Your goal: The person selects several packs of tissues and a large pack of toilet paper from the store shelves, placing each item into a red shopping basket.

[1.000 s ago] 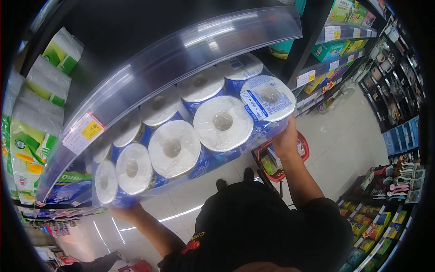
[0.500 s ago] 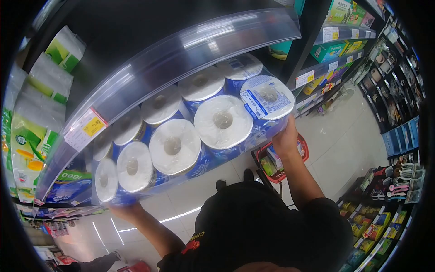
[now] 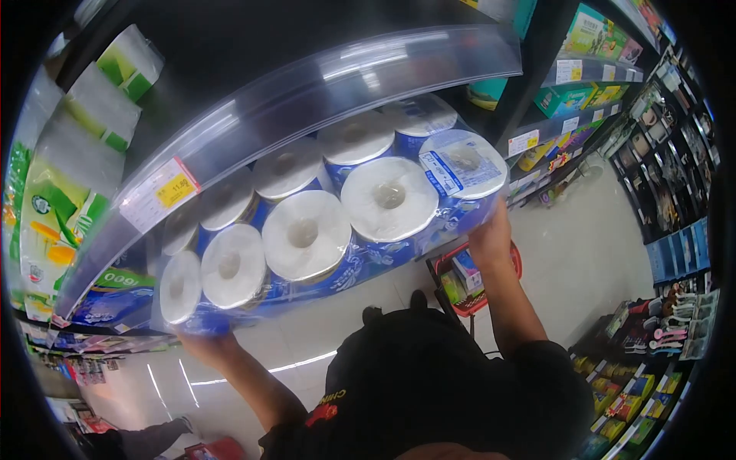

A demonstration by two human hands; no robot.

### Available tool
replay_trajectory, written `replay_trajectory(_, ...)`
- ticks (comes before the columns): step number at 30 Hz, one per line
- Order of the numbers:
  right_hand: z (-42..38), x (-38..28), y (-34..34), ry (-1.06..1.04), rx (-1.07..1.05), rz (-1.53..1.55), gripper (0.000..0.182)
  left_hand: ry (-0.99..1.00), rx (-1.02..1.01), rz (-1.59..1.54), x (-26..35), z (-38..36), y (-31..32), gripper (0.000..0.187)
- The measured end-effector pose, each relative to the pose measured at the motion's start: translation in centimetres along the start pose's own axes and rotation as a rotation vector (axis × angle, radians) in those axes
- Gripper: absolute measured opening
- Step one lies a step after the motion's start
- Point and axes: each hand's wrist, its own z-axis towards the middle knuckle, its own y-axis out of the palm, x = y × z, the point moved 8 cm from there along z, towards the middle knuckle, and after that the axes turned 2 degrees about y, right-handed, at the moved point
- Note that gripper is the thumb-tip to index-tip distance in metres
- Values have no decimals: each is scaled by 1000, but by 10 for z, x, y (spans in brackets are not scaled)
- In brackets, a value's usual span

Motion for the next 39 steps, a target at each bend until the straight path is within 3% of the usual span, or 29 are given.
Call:
replay_trajectory(9, -20, -41, 41, -161, -175, -82, 49, -4, -57, -37, 19, 13, -3, 40)
replay_trajectory(12, -20, -55, 51, -249, -209, -145, 49, -30, 20, -161, 33, 9, -1, 39)
replay_trajectory(15, -23, -70, 63, -294, -221, -71, 46, 20, -70, -167, 47, 5, 11, 45)
replay_trajectory(17, -26, -80, 78, -316, -582, -13, 40, 27, -85, -200, 55, 6, 13, 44)
replay_trajectory(20, -33, -85, 101, -300, -227, -69, 25, 93, -57, -190, 63, 12, 12, 39)
replay_trajectory(23, -20, -88, 90, -307, -351, -72, 26, 88, -159, -248, 65, 16, 19, 32)
replay_trajectory(27, -20, -90, 84, -339, -340, -136, 31, 146, -91, -214, 65, 11, 18, 30)
replay_trajectory(32, -18, -86, 78, -348, -299, -136, 24, 171, -92, -171, 72, 2, 37, 28)
replay_trajectory(35, -15, -85, 76, -355, -290, -134, 27, 175, -9, -140, 70, 2, 43, 17)
replay_trajectory(39, -13, -80, 75, -350, -194, -114, 25, 232, -59, -90, 59, 17, 30, 17)
